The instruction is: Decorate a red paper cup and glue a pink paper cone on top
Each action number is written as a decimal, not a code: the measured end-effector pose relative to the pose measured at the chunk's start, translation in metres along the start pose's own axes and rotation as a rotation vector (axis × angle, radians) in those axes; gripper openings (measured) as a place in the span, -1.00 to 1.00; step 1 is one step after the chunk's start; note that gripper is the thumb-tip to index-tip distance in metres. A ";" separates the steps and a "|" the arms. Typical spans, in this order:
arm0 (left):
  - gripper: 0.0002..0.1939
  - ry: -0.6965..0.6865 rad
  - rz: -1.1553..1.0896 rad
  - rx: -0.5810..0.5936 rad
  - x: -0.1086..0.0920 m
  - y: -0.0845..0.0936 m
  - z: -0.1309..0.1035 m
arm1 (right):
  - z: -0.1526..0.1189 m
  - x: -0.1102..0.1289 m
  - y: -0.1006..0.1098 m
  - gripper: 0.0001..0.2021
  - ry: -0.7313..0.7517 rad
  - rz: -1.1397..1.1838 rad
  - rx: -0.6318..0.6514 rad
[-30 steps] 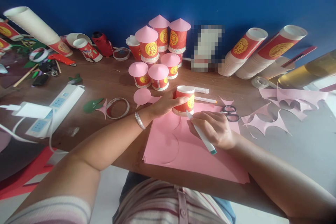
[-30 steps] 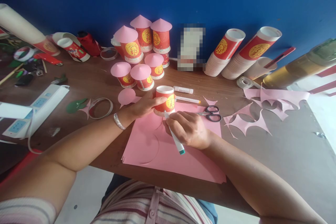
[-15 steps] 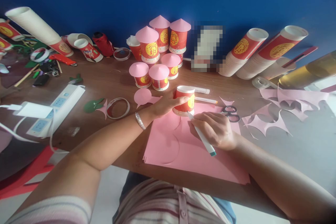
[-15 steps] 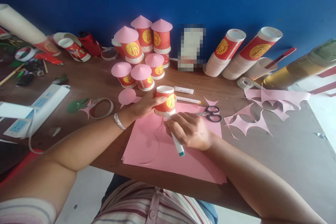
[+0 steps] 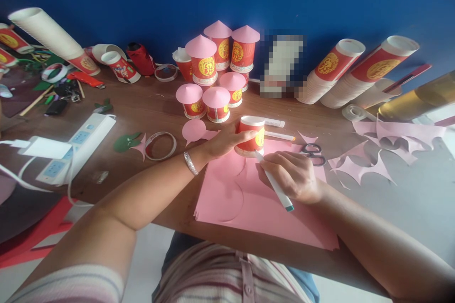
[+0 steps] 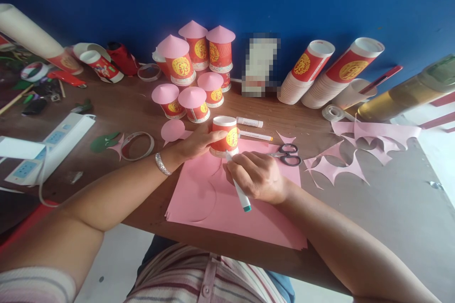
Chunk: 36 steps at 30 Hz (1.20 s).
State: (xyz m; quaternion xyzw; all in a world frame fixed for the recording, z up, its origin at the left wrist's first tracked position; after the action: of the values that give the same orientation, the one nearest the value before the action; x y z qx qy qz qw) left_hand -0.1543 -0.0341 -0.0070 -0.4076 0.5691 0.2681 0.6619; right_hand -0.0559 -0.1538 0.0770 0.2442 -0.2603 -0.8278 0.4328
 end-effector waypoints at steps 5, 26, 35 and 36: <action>-0.66 0.014 0.027 0.012 0.004 0.001 0.000 | 0.001 0.001 0.000 -0.81 0.015 0.009 0.000; -0.66 0.012 0.062 0.004 0.004 0.001 -0.001 | 0.000 0.001 -0.002 -0.81 0.026 -0.003 0.017; -0.64 0.011 0.070 -0.001 0.001 0.001 -0.002 | -0.001 0.000 0.000 -0.83 0.026 -0.023 0.009; -0.63 0.008 0.069 -0.006 0.001 0.002 -0.002 | -0.001 0.000 0.000 -0.83 0.025 -0.026 0.012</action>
State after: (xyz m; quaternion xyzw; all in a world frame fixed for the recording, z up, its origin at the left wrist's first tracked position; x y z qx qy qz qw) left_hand -0.1568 -0.0349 -0.0089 -0.3908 0.5847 0.2911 0.6486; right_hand -0.0555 -0.1542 0.0757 0.2604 -0.2564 -0.8287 0.4238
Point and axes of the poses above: each hand's wrist, its own z-axis towards the middle knuckle, its own y-axis out of the back of the hand, x = y × z, the point moved 10 cm from there along z, towards the middle knuckle, and after that the axes turned 2 degrees about -z, right-handed, at the moved point
